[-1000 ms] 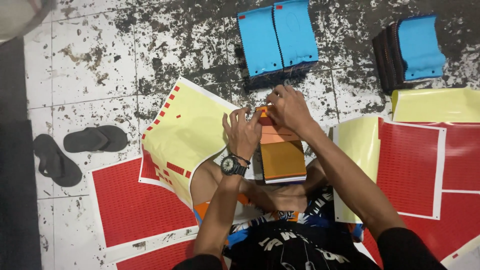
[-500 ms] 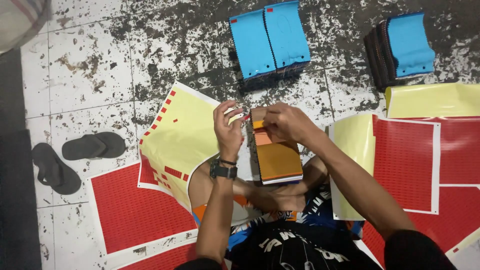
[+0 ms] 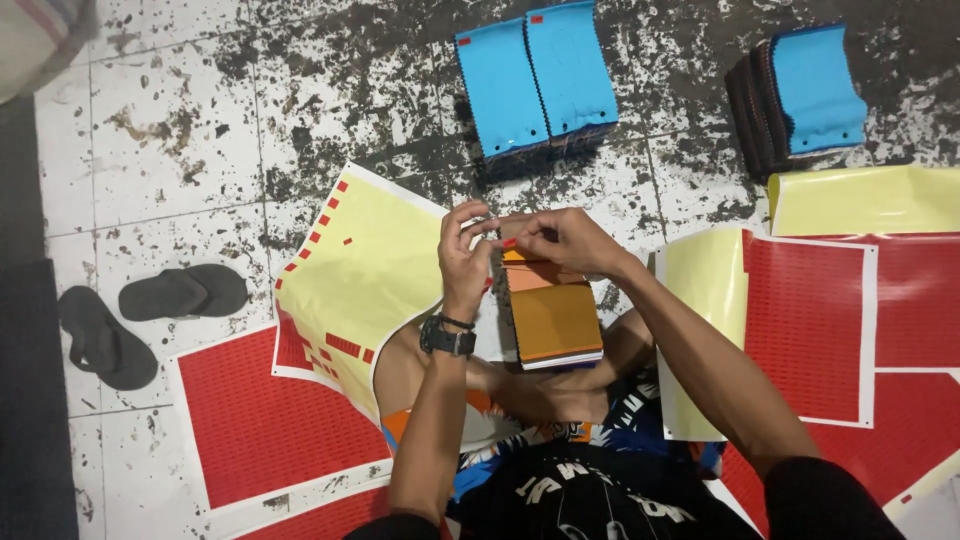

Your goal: The person sits on the floor and assembles notebooks by peeling small red adhesive squares from a yellow backing sheet and pressing them onto the spine of a stack of colored covers. The person repeats this process for several notebooks, stacking the finished items nearby.

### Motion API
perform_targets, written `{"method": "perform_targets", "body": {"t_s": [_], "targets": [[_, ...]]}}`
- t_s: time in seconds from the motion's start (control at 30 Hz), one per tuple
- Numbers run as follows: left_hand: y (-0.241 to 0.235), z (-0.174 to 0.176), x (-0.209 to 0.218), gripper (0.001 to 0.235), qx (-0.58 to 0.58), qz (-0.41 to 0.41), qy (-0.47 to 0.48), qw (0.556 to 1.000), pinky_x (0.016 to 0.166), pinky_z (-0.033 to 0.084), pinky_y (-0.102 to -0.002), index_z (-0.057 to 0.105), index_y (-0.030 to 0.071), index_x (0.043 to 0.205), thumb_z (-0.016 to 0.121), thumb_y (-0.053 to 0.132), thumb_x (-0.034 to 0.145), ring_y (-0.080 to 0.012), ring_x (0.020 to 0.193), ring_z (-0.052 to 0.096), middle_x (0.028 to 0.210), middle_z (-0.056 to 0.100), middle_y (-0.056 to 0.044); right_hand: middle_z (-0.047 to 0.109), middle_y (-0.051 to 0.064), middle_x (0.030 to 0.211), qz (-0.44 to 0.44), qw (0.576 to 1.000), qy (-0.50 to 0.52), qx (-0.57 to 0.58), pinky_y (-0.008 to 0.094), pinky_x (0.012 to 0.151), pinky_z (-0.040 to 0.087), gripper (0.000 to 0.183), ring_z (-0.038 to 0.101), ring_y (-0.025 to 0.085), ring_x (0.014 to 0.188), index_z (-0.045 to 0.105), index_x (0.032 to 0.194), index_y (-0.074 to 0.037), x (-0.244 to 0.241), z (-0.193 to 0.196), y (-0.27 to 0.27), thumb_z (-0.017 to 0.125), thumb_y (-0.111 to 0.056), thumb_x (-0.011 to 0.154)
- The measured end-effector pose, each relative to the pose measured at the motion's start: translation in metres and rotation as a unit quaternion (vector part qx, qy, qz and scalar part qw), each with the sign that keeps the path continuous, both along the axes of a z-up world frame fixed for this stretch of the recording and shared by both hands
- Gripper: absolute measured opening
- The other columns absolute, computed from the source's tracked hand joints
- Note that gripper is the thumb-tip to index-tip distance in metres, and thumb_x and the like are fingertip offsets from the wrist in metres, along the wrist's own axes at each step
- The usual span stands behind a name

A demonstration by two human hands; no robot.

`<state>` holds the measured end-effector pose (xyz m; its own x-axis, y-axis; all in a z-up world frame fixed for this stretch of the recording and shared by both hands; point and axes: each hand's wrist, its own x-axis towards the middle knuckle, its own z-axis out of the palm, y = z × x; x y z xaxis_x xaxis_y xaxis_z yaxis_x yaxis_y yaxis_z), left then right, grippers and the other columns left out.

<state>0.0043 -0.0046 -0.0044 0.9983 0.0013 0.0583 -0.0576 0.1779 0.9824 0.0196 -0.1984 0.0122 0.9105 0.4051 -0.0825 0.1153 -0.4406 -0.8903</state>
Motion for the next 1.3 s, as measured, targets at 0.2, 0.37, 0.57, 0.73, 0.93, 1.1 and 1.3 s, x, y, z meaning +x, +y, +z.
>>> {"method": "perform_targets", "body": {"t_s": [0.2, 0.37, 0.57, 0.73, 0.93, 1.1, 1.3], "targets": [[-0.001, -0.002, 0.0, 0.048, 0.007, -0.001, -0.009, 1.0, 0.082, 0.065, -0.033, 0.058, 0.001, 0.121, 0.049, -0.017, 0.077, -0.0311, 0.114, 0.062, 0.134, 0.044, -0.018, 0.074, 0.013, 0.08, 0.011, 1.0, 0.01, -0.015, 0.039, 0.068, 0.056, 0.013, 0.07, 0.025, 0.076, 0.075, 0.097, -0.004, 0.002, -0.026, -0.003, 0.071, -0.016, 0.094], [-0.001, 0.003, -0.004, 0.04, 0.198, 0.025, -0.085, 0.976, 0.096, 0.056, -0.042, 0.064, 0.007, 0.117, 0.053, -0.004, 0.08, -0.0332, 0.118, 0.059, 0.122, 0.049, -0.011, 0.074, 0.016, 0.081, 0.005, 0.999, -0.002, -0.048, 0.042, 0.069, 0.055, 0.014, 0.071, 0.031, 0.079, 0.074, 0.099, -0.005, 0.004, -0.027, -0.007, 0.068, -0.017, 0.095], [0.001, -0.028, -0.009, 0.013, 0.415, 0.046, -0.142, 0.897, 0.085, 0.049, -0.041, 0.069, 0.017, 0.097, 0.061, 0.027, 0.092, -0.024, 0.095, 0.062, 0.094, 0.053, 0.002, 0.075, 0.014, 0.079, -0.01, 0.993, -0.014, -0.116, 0.043, 0.071, 0.057, 0.017, 0.073, 0.032, 0.079, 0.074, 0.097, -0.007, 0.015, -0.029, -0.004, 0.066, -0.022, 0.097], [-0.003, -0.034, -0.01, 0.015, 0.49, 0.045, -0.13, 0.861, 0.08, 0.051, -0.044, 0.071, 0.02, 0.095, 0.062, 0.031, 0.09, -0.0256, 0.096, 0.061, 0.093, 0.057, 0.001, 0.076, 0.012, 0.079, -0.022, 0.987, -0.012, -0.157, 0.041, 0.07, 0.056, 0.018, 0.074, 0.031, 0.079, 0.075, 0.093, -0.01, 0.019, -0.031, 0.0, 0.064, -0.022, 0.098], [-0.005, -0.031, -0.015, 0.019, 0.531, 0.068, -0.207, 0.819, 0.08, 0.052, -0.044, 0.071, 0.02, 0.105, 0.058, 0.021, 0.092, -0.0277, 0.092, 0.062, 0.091, 0.055, -0.002, 0.075, 0.02, 0.085, -0.007, 0.972, -0.024, -0.232, 0.048, 0.073, 0.058, 0.022, 0.074, 0.04, 0.086, 0.075, 0.098, -0.005, 0.018, -0.032, 0.009, 0.062, -0.022, 0.096], [-0.01, -0.032, -0.014, 0.025, 0.602, 0.106, -0.24, 0.754, 0.079, 0.051, -0.044, 0.075, 0.025, 0.105, 0.058, 0.021, 0.087, -0.0267, 0.087, 0.06, 0.087, 0.052, -0.002, 0.074, 0.019, 0.081, -0.024, 0.971, -0.043, -0.234, 0.04, 0.069, 0.06, 0.022, 0.075, 0.034, 0.079, 0.077, 0.099, -0.003, 0.014, -0.012, 0.025, 0.06, -0.016, 0.099], [-0.013, -0.034, -0.017, 0.026, 0.638, 0.131, -0.241, 0.719, 0.08, 0.051, -0.044, 0.074, 0.029, 0.104, 0.057, 0.024, 0.086, -0.0251, 0.084, 0.059, 0.084, 0.054, -0.001, 0.066, 0.015, 0.101, -0.046, 0.913, -0.234, -0.33, 0.047, 0.076, 0.057, 0.024, 0.067, 0.036, 0.098, 0.076, 0.106, -0.009, 0.02, -0.026, 0.006, 0.078, -0.026, 0.089]]}}
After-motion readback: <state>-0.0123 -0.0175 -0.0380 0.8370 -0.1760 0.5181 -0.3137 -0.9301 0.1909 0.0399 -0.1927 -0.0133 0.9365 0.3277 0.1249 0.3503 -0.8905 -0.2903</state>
